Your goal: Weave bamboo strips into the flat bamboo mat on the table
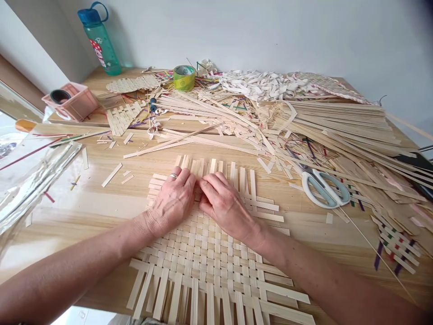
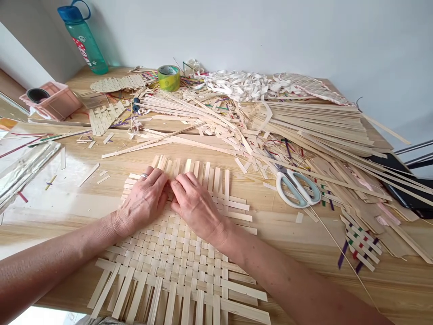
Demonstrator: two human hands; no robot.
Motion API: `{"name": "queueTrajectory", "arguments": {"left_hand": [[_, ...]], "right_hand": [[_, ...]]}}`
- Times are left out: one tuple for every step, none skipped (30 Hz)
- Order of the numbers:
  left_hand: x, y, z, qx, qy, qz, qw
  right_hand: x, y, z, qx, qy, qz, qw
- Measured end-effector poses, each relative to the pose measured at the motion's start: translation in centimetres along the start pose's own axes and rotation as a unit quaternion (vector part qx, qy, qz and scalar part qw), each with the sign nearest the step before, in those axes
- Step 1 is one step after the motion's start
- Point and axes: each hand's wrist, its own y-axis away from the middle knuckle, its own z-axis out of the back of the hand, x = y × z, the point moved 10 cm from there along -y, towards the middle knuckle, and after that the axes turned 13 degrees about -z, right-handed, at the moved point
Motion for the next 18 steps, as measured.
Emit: {"name": "queueTrajectory", "arguments": {"left_hand": [[0.0,0.0,-0.1,0.002,0.006,0.004,1.000],[0.1,0.1,-0.2,0.008,0.018,0.011,1.000],[0.3,0.1,-0.5,0.015,0.035,0.021,0.999],[0.5,0.2,-0.8,0.024,0.051,0.032,0.998],[0.7,0.3,-1.0,0.032,0.065,0.042,0.996],[1.0,0.4,-1.3,0.038,0.073,0.053,0.995],[1.4,0.6,-1.3,0.040,0.073,0.064,0.994],[1.8,0.7,-1.2,0.039,0.066,0.076,0.994],[2.3,0.9,-1.0,0.037,0.053,0.089,0.994],[2.8,1.1,-0.8,0.037,0.039,0.104,0.993],[3.2,1.3,-0.5,0.040,0.022,0.118,0.992],[3.5,1.5,-0.2,0.050,0.008,0.122,0.991],[3.8,1.7,0.0,0.062,-0.008,0.129,0.990],[4.1,1.9,0.2,0.074,-0.024,0.138,0.987],[4.4,2.2,0.5,0.085,-0.038,0.146,0.985],[4.6,2.3,0.6,0.096,-0.049,0.146,0.983],[4.6,2.5,0.6,0.106,-0.056,0.146,0.982],[4.7,2.7,0.7,0.114,-0.062,0.147,0.981]], "right_hand": [[0.0,0.0,0.0,-0.002,-0.001,0.002,1.000],[0.0,0.0,0.0,-0.003,-0.003,0.003,1.000],[0.0,0.0,0.0,-0.005,-0.004,0.004,1.000],[0.0,0.0,-0.1,-0.006,-0.004,0.004,1.000],[-0.1,0.0,-0.2,-0.007,-0.003,0.002,1.000],[-0.2,-0.1,-0.3,-0.006,-0.002,0.001,1.000],[-0.2,-0.1,-0.3,-0.004,-0.001,0.000,1.000],[-0.2,-0.1,-0.3,-0.003,-0.001,-0.001,1.000],[-0.1,-0.1,-0.2,-0.004,-0.005,0.001,1.000],[0.0,0.0,-0.2,-0.001,-0.012,0.006,1.000],[0.0,0.1,0.0,-0.006,-0.021,0.009,1.000],[0.1,0.3,-0.2,0.005,-0.026,0.020,0.999],[0.2,0.5,-0.3,0.004,-0.023,0.036,0.999],[0.0,0.7,-0.5,-0.003,-0.018,0.048,0.999],[-0.4,0.7,-1.0,-0.008,-0.014,0.057,0.998],[-0.6,0.8,-1.3,-0.018,-0.012,0.074,0.997],[-0.9,0.9,-1.6,-0.034,-0.012,0.085,0.996],[-1.3,0.8,-2.3,-0.020,-0.006,0.088,0.996]]}}
